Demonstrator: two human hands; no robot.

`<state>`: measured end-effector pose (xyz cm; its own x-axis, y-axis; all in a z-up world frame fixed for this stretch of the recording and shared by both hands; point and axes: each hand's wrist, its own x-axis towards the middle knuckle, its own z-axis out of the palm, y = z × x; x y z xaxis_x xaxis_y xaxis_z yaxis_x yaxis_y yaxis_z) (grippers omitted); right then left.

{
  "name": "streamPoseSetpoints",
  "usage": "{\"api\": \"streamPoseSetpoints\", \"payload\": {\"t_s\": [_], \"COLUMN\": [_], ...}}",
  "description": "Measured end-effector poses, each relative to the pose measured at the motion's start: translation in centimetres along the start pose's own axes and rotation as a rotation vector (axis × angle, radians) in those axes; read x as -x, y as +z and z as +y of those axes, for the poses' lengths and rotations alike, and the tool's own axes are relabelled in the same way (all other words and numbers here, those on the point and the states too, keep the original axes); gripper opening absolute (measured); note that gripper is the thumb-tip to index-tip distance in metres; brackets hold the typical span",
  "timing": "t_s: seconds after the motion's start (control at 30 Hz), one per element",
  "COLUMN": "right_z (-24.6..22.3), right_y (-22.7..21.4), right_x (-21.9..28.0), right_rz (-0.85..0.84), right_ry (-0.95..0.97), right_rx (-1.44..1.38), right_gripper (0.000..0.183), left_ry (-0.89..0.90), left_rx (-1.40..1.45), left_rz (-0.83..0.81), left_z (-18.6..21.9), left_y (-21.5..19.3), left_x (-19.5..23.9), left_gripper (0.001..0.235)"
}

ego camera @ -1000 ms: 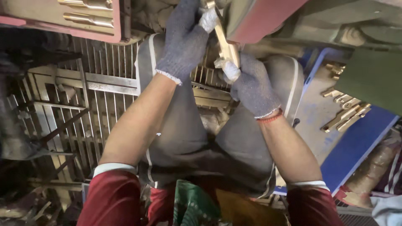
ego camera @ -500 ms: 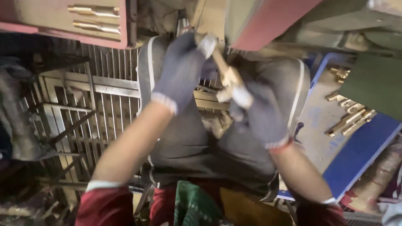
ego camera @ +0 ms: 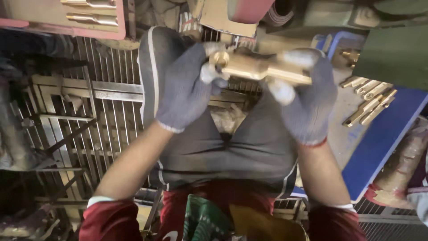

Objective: The person uses a belt grinder to smooth and polish metal components, handling each piece one at a time and placing finished items into a bin.

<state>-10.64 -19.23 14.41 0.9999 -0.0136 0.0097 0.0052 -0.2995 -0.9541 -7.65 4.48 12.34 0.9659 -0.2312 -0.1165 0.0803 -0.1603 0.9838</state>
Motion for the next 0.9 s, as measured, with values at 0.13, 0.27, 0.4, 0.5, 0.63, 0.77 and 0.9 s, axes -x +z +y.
{"api": "streamPoseSetpoints", "payload": {"t_s": [0.13, 0.27, 0.4, 0.5, 0.63, 0.77, 0.9], "right_z": [1.9, 4.4, 5.6, 6.3, 6.7, 6.5, 5.0], "right_y": [0.4, 1.6, 2.3, 2.3, 3.1, 3.3, 2.6], "right_x": [-4.7, -6.2, -8.0, -8.8, -10.4, -8.9, -8.0], "right_rz": [-0.111, -0.113, -0.098, -0.073, -0.045, -0.028, -0.073], "right_ry": [-0.003, 0.169, 0.356, 0.521, 0.655, 0.479, 0.373], "right_rx": [0.029, -0.112, -0.227, -0.348, -0.261, -0.115, -0.219], "right_gripper": [0.045, 0.042, 0.038, 0.037, 0.036, 0.039, 0.033], "left_ry": [-0.161, -0.295, -0.438, -0.459, -0.616, -0.508, -0.415], "left_rx": [0.179, 0.310, 0.332, 0.343, 0.420, 0.422, 0.459], "left_rz": [-0.010, 0.060, 0.095, 0.092, 0.123, 0.138, 0.161], "left_z": [-2.5, -5.1, -6.2, -6.9, -6.8, -6.5, -5.8], "left_y": [0.3, 1.0, 1.4, 1.5, 1.8, 1.9, 2.4], "left_x": [-3.1, -5.6, -6.8, -7.4, -8.8, -7.7, -6.5], "left_gripper": [0.021, 0.018, 0.018, 0.023, 0.023, 0.022, 0.015]}}
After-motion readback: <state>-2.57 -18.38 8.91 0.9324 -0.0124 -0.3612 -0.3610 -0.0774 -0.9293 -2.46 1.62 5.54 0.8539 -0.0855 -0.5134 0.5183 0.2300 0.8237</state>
